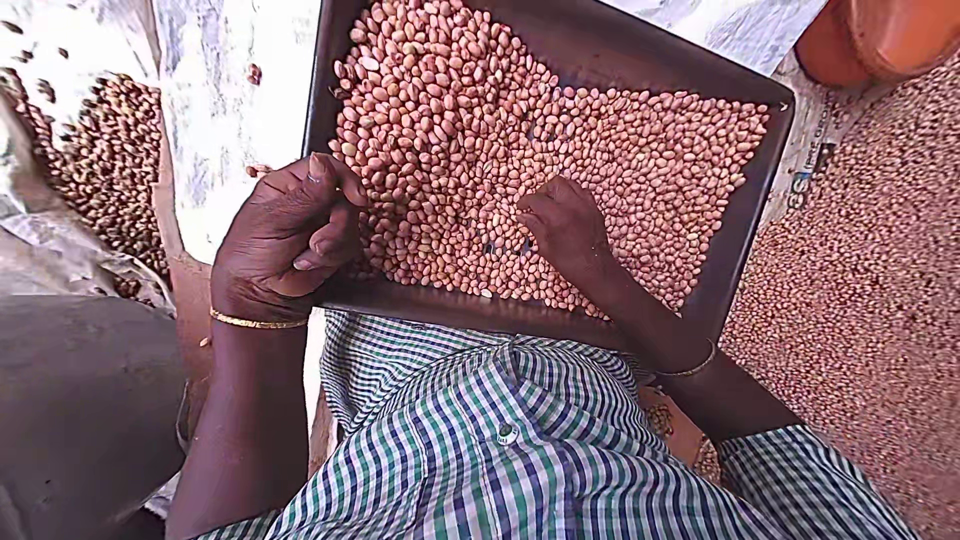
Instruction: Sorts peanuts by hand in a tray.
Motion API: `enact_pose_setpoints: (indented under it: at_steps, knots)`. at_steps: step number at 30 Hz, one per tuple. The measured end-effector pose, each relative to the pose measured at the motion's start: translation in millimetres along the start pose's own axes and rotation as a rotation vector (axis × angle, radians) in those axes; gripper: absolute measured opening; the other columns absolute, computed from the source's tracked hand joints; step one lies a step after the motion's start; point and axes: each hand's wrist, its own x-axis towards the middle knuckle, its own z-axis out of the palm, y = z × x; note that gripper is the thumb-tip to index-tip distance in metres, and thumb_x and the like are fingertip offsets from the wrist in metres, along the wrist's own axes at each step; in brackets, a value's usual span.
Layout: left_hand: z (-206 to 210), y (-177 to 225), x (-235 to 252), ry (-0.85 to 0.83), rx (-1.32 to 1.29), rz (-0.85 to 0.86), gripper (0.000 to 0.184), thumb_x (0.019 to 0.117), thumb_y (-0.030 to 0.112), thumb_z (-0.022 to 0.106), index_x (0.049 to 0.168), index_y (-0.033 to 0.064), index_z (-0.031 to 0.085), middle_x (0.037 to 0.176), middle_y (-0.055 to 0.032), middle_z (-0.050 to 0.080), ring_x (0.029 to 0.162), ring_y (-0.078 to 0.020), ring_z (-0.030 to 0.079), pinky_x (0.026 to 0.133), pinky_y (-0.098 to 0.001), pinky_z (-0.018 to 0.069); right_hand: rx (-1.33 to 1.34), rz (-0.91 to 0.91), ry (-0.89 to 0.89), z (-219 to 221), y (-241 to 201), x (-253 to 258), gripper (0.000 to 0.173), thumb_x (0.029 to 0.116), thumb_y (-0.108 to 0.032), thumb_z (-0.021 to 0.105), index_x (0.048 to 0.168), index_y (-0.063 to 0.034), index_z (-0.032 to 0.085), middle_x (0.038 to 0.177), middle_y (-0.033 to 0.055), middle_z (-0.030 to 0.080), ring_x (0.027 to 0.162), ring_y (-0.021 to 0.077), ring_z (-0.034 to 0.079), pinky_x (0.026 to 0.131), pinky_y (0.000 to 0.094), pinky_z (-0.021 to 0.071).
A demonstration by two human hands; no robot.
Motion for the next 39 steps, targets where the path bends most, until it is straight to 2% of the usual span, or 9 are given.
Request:
enact_pose_setpoints:
  at_steps: [4, 8, 13, 17, 19, 26, 30, 32, 39]
  knots:
    - [0.8, -1.3, -0.9, 0.004, -0.050, 0.034, 0.031, 0.1084, 0.031, 0.047, 0.090, 0.0216, 0.069, 0.051, 0.0148, 0.050, 0.040, 0.0065, 0.044, 0.039, -0.0095, 0.0365, 0.096, 0.088, 0.051, 1.8, 3.4, 5.8, 0.013, 0.0955, -0.006, 0.065, 0.102, 0.0022, 0.072, 0.094, 0.0199, 0.063, 0.080, 0.0332, 0.063, 0.070, 0.0465, 0.0524]
    - [-1.8, -1.3, -1.7, -0.049, 0.014, -0.069, 0.045, 0.1099, 0.040, 0.039, 0.095, 0.0129, 0.073, 0.056, 0.0094, 0.057, 0.041, 0.0047, 0.047, 0.039, -0.0099, 0.0391, 0.762, 0.253, 0.234, -36.9, -32.9, 9.2, 0.013, 0.0996, -0.004, 0.060, 0.112, -0.0016, 0.062, 0.084, 0.0005, 0.056, 0.057, 0.0001, 0.045, 0.052, 0.0104, 0.0408]
    - [-1.3, -2.4, 5.2, -0.181, 0.148, -0.301, 0.049, 0.1073, 0.045, 0.044, 0.092, 0.0117, 0.076, 0.058, 0.0077, 0.058, 0.041, 0.0052, 0.043, 0.037, -0.0094, 0.0357, 0.598, 0.127, 0.144, -54.4, -48.9, 8.6, 0.021, 0.1022, -0.006, 0.059, 0.121, 0.0019, 0.065, 0.098, 0.0114, 0.069, 0.076, 0.0100, 0.066, 0.069, 0.0188, 0.0554]
    - [-0.4, -1.6, 0.3, -0.147, 0.131, -0.136, 0.045, 0.1079, 0.035, 0.047, 0.074, 0.0194, 0.073, 0.053, 0.0123, 0.055, 0.040, 0.0070, 0.043, 0.038, -0.0082, 0.0348, 0.205, 0.151, 0.086, -34.5, 5.5, -17.2, 0.018, 0.0999, -0.005, 0.061, 0.112, 0.0012, 0.072, 0.116, 0.0226, 0.065, 0.106, 0.0375, 0.061, 0.092, 0.0488, 0.0472]
    - [-1.3, -1.9, 2.2, -0.139, 0.111, -0.092, 0.044, 0.1077, 0.035, 0.048, 0.073, 0.0227, 0.071, 0.052, 0.0139, 0.054, 0.041, 0.0069, 0.043, 0.039, -0.0086, 0.0358, 0.079, 0.112, 0.031, -18.8, 14.5, -31.7, 0.015, 0.0965, -0.008, 0.065, 0.103, -0.0017, 0.076, 0.105, 0.0218, 0.067, 0.098, 0.0413, 0.060, 0.083, 0.0542, 0.0447]
    - [0.6, 0.8, 0.4, -0.057, 0.125, -0.094, 0.041, 0.1085, 0.028, 0.046, 0.079, 0.0205, 0.073, 0.047, 0.0136, 0.049, 0.036, 0.0058, 0.041, 0.035, -0.0105, 0.0366, -0.097, 0.046, -0.086, 0.0, 3.3, -34.0, 0.010, 0.0944, -0.007, 0.068, 0.096, 0.0031, 0.070, 0.091, 0.0219, 0.063, 0.078, 0.0384, 0.065, 0.065, 0.0493, 0.0512]
    - [-0.8, -2.1, -0.3, -0.040, 0.120, -0.060, 0.036, 0.1088, 0.026, 0.046, 0.085, 0.0220, 0.073, 0.048, 0.0151, 0.047, 0.037, 0.0066, 0.040, 0.037, -0.0096, 0.0360, 0.710, 0.111, 0.092, -17.8, 33.8, -49.7, 0.005, 0.0960, -0.003, 0.057, 0.096, -0.0038, 0.062, 0.078, 0.0019, 0.054, 0.059, 0.0039, 0.046, 0.051, 0.0138, 0.0388]
    - [-2.1, -2.5, -0.8, -0.038, 0.123, -0.053, 0.036, 0.1091, 0.026, 0.045, 0.087, 0.0213, 0.073, 0.048, 0.0151, 0.047, 0.038, 0.0063, 0.040, 0.037, -0.0099, 0.0360, 1.042, 0.172, 0.119, -15.1, 47.1, -46.9, 0.019, 0.1024, -0.009, 0.040, 0.108, -0.0071, 0.059, 0.085, -0.0010, 0.055, 0.065, 0.0015, 0.049, 0.059, 0.0136, 0.0424]
    - [-1.2, -2.0, -0.8, -0.031, 0.134, -0.043, 0.039, 0.1101, 0.024, 0.041, 0.089, 0.0196, 0.074, 0.047, 0.0139, 0.045, 0.037, 0.0053, 0.039, 0.037, -0.0108, 0.0353, 0.348, 0.325, 0.009, -17.6, 7.6, -23.8, 0.018, 0.0979, -0.016, 0.069, 0.110, -0.0042, 0.062, 0.082, 0.0074, 0.049, 0.060, 0.0145, 0.043, 0.055, 0.0276, 0.0388]
